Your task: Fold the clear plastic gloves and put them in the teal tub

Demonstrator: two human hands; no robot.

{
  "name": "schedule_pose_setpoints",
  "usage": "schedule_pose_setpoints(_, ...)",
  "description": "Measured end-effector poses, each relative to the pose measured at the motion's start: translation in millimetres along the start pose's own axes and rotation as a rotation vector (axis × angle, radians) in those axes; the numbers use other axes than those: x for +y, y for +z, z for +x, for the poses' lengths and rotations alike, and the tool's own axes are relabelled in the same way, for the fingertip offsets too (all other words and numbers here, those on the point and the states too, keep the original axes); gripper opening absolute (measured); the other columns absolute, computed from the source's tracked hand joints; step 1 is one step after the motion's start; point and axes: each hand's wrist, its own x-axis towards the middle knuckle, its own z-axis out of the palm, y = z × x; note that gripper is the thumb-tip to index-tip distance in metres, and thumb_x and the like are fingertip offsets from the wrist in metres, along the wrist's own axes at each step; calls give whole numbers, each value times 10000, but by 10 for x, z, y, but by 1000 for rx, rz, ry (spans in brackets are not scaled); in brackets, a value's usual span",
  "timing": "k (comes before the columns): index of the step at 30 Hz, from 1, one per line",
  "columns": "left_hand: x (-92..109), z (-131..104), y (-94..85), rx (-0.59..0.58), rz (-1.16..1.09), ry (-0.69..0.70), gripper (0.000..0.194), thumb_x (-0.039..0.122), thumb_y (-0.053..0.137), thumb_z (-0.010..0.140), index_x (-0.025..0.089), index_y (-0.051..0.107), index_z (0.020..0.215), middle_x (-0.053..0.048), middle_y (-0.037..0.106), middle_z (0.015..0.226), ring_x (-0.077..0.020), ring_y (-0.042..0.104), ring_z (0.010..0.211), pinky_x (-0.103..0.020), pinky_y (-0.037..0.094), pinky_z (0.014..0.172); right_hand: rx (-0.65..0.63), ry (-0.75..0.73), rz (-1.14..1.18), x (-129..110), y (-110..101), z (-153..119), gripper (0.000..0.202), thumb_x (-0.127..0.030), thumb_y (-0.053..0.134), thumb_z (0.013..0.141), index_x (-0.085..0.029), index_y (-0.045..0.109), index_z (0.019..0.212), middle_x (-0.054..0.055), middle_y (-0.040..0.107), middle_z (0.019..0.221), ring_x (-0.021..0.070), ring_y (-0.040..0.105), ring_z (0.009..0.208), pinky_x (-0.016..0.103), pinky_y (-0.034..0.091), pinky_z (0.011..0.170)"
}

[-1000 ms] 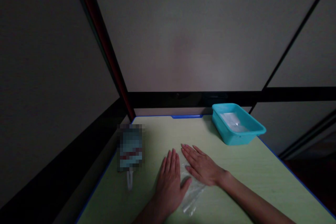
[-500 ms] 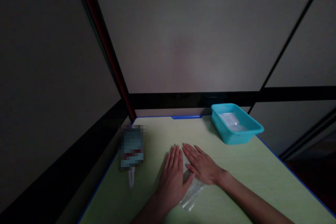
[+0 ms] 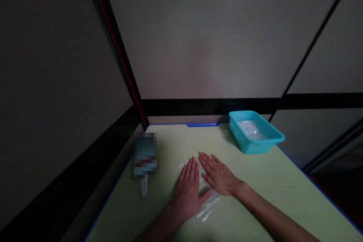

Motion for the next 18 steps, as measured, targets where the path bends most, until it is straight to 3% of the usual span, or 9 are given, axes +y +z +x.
schedule_pose_setpoints(12,-300,-177,-128,1,-1,-26,766,543,445,766,15,294,1300,-220,263,1371,-284,199,1279,-440,283,1004,39,179,16,-117,13,-73,532,-348,245,914,-48,215,1352,150,175,1402,221,139,1296,425,178,1040)
schedule_pose_setpoints(15,-336,-218,-148,29,-62,-1,719,464,474,780,28,270,1314,-200,239,1389,-270,175,1288,-435,262,1019,55,241,96,-96,11,-87,557,-396,227,915,-65,188,1362,148,168,1407,225,126,1298,447,174,1036)
schedule_pose_setpoints(18,-339,-243,-196,82,-208,20,592,329,422,833,86,234,1339,-137,237,1408,-216,196,1290,-395,262,1030,84,187,243,-5,-125,-157,565,-431,239,911,-104,173,1368,130,176,1415,205,144,1298,422,215,1030)
